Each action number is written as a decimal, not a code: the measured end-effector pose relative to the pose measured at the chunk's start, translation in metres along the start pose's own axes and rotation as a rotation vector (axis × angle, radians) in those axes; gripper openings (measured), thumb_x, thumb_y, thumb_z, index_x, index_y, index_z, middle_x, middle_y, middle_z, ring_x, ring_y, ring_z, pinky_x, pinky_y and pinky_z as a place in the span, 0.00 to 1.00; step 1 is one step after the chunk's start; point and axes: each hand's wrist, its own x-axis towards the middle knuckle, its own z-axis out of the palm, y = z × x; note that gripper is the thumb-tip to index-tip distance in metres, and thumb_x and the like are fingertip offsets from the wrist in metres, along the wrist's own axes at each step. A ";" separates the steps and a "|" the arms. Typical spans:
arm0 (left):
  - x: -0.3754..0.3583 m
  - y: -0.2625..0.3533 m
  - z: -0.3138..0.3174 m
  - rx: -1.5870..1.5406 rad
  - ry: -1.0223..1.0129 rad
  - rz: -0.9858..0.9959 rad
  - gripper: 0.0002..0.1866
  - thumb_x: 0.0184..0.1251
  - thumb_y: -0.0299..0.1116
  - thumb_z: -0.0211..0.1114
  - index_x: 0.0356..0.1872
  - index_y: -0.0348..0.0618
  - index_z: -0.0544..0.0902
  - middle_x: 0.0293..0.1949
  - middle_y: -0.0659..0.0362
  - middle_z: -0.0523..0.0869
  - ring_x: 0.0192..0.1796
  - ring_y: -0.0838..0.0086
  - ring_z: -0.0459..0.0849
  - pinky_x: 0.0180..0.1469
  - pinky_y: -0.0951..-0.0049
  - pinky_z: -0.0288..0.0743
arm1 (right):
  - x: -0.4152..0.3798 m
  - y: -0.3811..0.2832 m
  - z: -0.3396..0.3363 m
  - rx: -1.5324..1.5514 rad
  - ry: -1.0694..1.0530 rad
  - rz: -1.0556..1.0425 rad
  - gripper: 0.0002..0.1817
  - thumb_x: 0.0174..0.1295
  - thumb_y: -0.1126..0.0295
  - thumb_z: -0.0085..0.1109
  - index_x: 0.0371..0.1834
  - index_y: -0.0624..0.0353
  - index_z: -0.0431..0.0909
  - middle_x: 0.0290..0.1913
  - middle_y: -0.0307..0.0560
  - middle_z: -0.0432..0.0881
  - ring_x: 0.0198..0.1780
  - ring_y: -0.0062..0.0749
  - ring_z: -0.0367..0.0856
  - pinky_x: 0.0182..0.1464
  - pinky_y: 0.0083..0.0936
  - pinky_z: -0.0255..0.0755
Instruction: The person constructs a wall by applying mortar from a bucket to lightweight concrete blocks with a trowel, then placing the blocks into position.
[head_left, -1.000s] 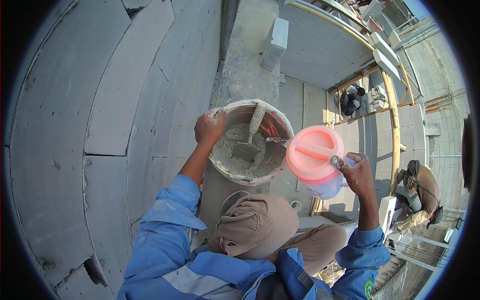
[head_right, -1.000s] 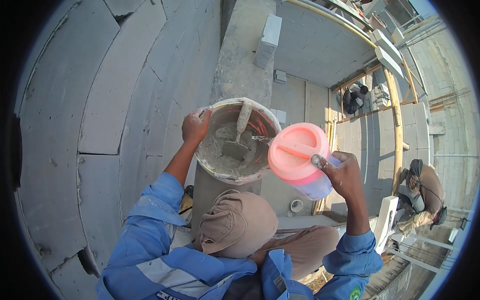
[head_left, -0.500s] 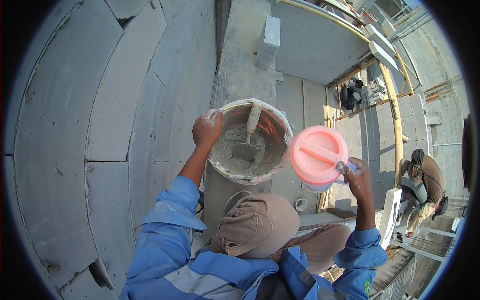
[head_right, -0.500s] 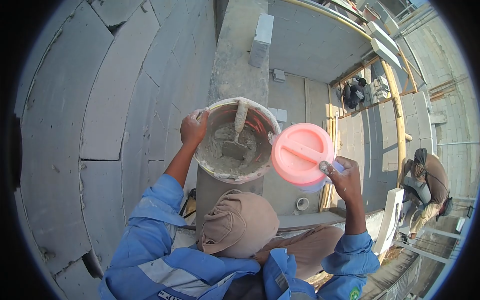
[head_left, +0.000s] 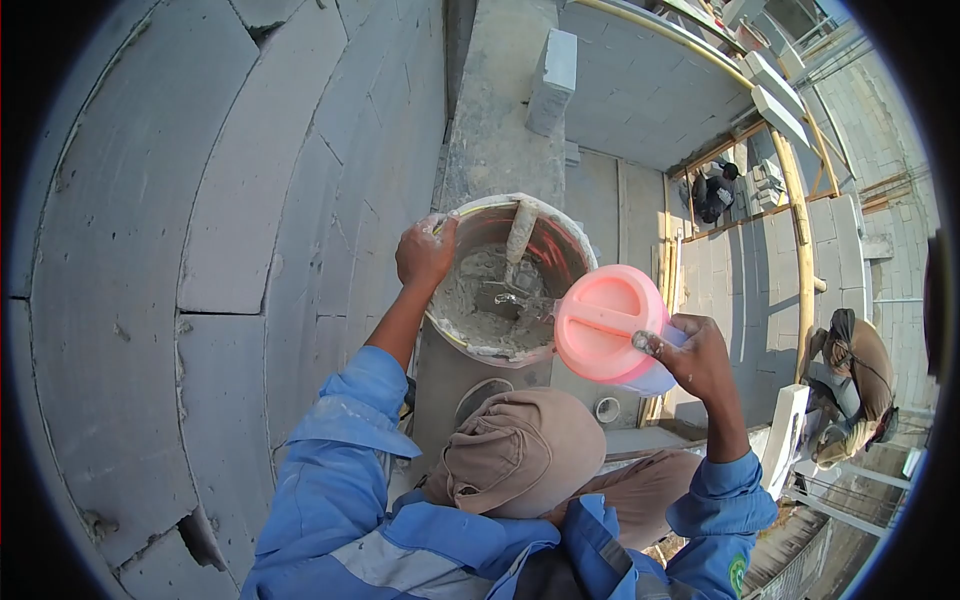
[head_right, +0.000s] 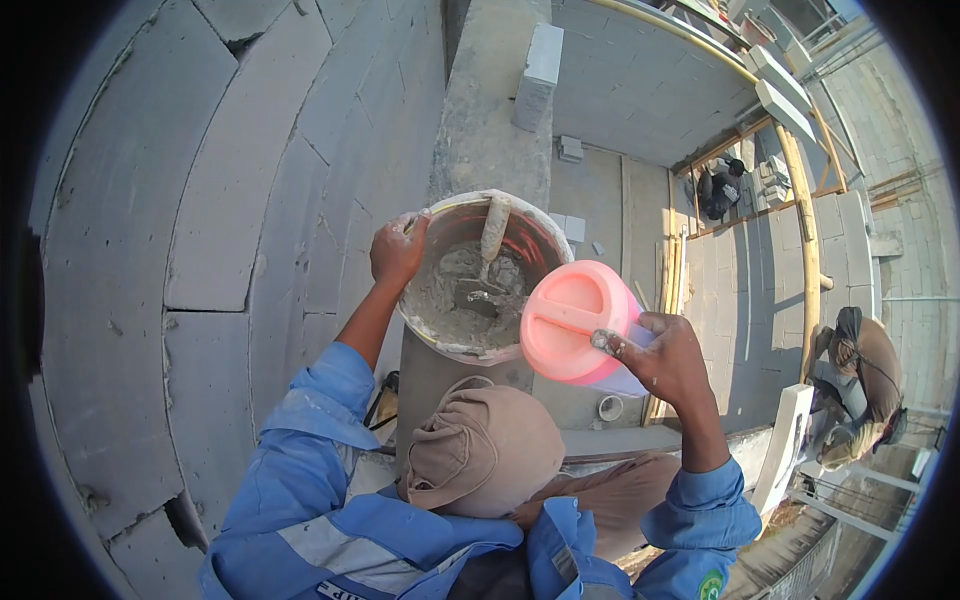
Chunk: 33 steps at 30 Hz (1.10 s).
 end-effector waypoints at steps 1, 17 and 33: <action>0.000 0.001 -0.001 -0.009 -0.005 -0.005 0.29 0.65 0.59 0.57 0.50 0.44 0.86 0.48 0.47 0.86 0.53 0.52 0.83 0.54 0.56 0.76 | -0.003 0.002 -0.002 0.052 0.007 0.011 0.28 0.51 0.47 0.73 0.28 0.68 0.83 0.20 0.49 0.80 0.22 0.30 0.76 0.28 0.33 0.71; -0.002 0.008 -0.004 -0.039 -0.034 0.169 0.24 0.71 0.51 0.55 0.46 0.38 0.86 0.39 0.47 0.88 0.43 0.55 0.86 0.47 0.59 0.75 | -0.161 0.221 -0.021 1.183 0.768 0.264 0.23 0.67 0.47 0.56 0.32 0.59 0.75 0.20 0.37 0.72 0.20 0.21 0.68 0.25 0.21 0.65; 0.041 -0.037 0.004 -0.029 -0.114 0.337 0.24 0.73 0.47 0.55 0.47 0.32 0.84 0.36 0.58 0.86 0.38 0.73 0.80 0.43 0.69 0.73 | -0.302 0.453 0.114 1.231 2.190 1.058 0.30 0.53 0.41 0.72 0.15 0.52 0.67 0.14 0.32 0.60 0.14 0.22 0.58 0.18 0.26 0.54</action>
